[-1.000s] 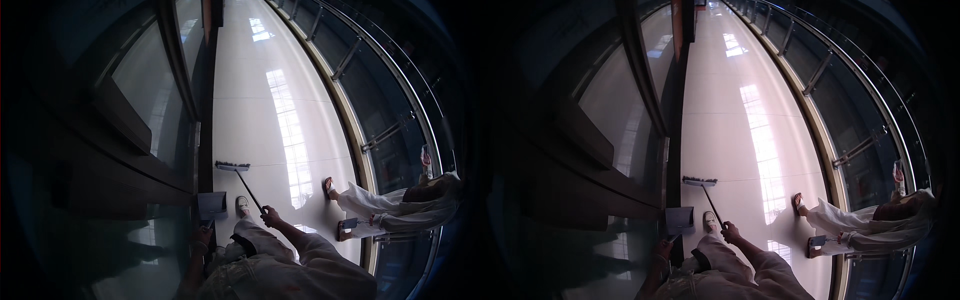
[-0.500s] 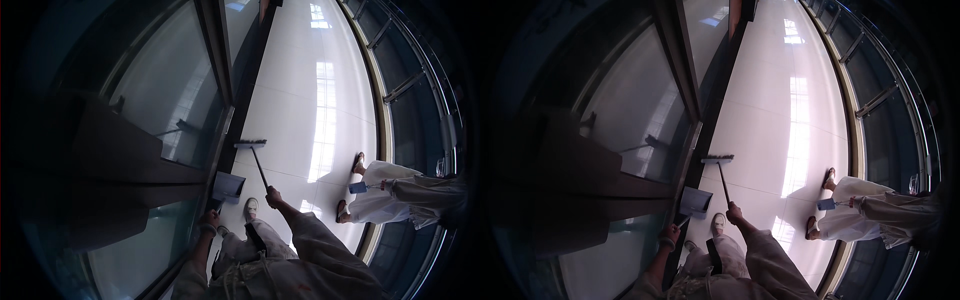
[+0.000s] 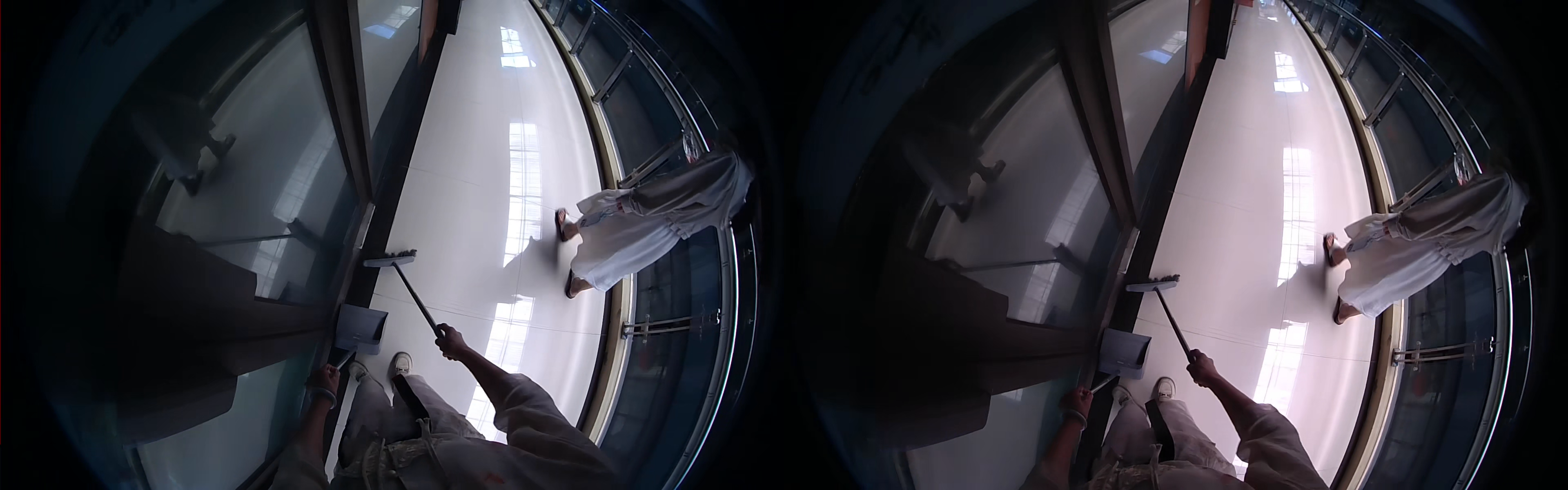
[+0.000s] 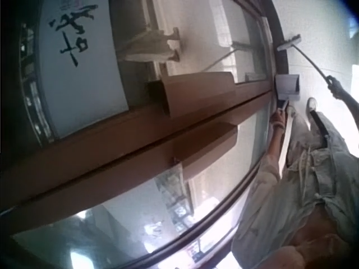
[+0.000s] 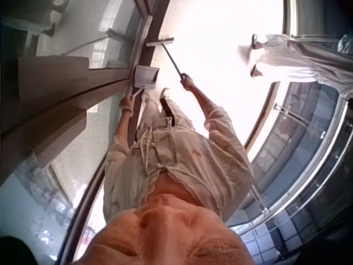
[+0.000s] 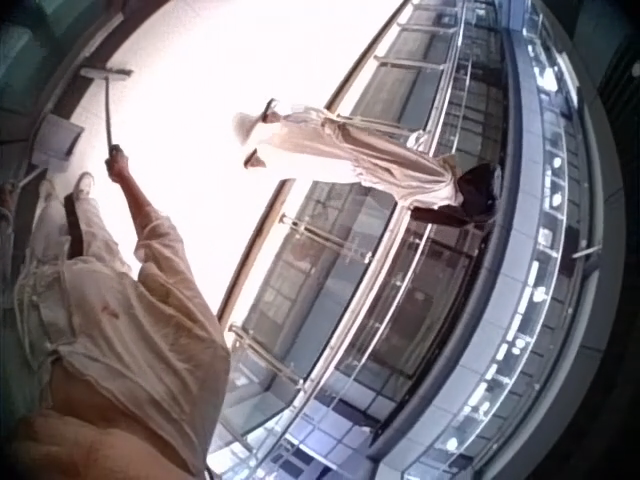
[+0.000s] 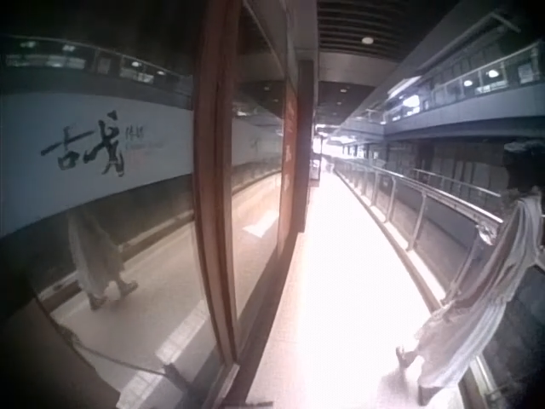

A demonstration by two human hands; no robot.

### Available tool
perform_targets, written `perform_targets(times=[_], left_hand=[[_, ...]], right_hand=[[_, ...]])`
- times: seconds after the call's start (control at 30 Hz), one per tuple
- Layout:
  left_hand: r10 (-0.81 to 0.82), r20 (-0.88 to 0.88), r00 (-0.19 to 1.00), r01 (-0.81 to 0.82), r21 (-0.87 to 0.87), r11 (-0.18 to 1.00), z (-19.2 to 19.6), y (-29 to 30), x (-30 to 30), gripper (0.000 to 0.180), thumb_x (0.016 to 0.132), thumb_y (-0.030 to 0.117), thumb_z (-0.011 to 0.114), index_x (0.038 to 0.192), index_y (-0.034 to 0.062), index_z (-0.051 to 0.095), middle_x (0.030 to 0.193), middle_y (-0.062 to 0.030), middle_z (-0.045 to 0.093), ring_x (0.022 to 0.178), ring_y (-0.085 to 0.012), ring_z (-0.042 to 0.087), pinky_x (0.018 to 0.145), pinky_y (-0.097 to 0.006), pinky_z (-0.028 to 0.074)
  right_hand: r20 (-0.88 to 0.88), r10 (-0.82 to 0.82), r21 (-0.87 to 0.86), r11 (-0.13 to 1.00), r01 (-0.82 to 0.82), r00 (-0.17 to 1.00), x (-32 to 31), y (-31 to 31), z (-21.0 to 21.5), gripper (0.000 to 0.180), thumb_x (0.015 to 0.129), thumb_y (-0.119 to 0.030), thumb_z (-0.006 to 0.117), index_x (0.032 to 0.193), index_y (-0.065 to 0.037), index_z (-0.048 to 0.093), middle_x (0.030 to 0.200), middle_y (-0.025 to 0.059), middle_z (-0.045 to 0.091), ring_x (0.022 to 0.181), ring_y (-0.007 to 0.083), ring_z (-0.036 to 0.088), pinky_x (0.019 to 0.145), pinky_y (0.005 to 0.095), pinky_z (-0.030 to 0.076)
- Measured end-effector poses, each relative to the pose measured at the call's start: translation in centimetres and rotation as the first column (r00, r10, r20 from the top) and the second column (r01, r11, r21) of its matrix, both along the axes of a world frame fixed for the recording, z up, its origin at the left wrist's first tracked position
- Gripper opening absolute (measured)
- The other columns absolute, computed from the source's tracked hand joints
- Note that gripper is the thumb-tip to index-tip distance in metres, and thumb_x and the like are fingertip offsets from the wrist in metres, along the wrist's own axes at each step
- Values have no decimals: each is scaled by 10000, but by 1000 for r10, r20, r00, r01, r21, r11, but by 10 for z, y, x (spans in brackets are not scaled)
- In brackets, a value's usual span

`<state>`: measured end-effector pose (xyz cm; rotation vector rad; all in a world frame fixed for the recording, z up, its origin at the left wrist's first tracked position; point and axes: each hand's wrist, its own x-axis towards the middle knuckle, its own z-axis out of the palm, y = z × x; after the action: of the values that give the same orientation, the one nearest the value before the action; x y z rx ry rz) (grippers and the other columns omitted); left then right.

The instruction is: Sweeping the floor of a hallway using a broom and dustpan.

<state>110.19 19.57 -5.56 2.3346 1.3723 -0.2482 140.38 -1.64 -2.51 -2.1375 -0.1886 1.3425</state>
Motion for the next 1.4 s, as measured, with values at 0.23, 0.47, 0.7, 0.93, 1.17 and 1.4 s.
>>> perform_targets(times=[0.23,0.47,0.7,0.93,1.17,1.4], left_hand=[[-10,266,964,58,-173,983,-46,21,26,127,710,155,600,750,40,562,691,-116,599,672,-252,602,625,-362,476],[-121,36,992,115,129,985,-94,42,-9,131,648,197,606,673,68,602,641,-122,602,636,-273,607,601,-392,484],[-39,81,996,31,93,995,-58,46,10,134,638,227,618,631,94,621,628,-119,609,625,-288,612,593,-393,488],[20,481,876,42,-117,992,-125,49,46,139,649,172,641,692,62,569,630,-98,578,613,-241,583,588,-362,462],[181,701,690,31,-278,960,-182,66,131,159,687,133,630,751,52,509,651,-69,527,609,-186,526,595,-339,436],[193,546,816,-57,-257,965,-118,94,196,148,743,145,610,786,53,502,686,-78,544,640,-190,540,610,-347,444]], right_hand=[[318,75,-111,993,-42,945,-31,50,-81,306,710,-70,488,1012,-64,440,798,183,578,667,311,604,520,404,494],[-360,-74,-51,997,60,930,-56,11,-15,311,753,-139,577,1055,-124,505,493,31,428,356,112,380,321,258,296],[-174,-107,-68,993,97,979,-83,-11,5,433,732,-212,625,1115,-75,478,578,52,499,412,125,452,359,272,381],[-197,-355,-25,934,357,914,-47,-11,-5,393,736,-137,597,1090,-34,463,589,58,499,433,138,476,358,275,392],[-445,-496,44,820,571,746,47,1,11,154,751,-54,573,852,8,476,509,21,402,379,125,417,311,269,299],[-457,-418,89,857,508,785,157,4,12,292,783,-66,557,1035,-62,409,523,54,414,369,139,403,305,284,291]])
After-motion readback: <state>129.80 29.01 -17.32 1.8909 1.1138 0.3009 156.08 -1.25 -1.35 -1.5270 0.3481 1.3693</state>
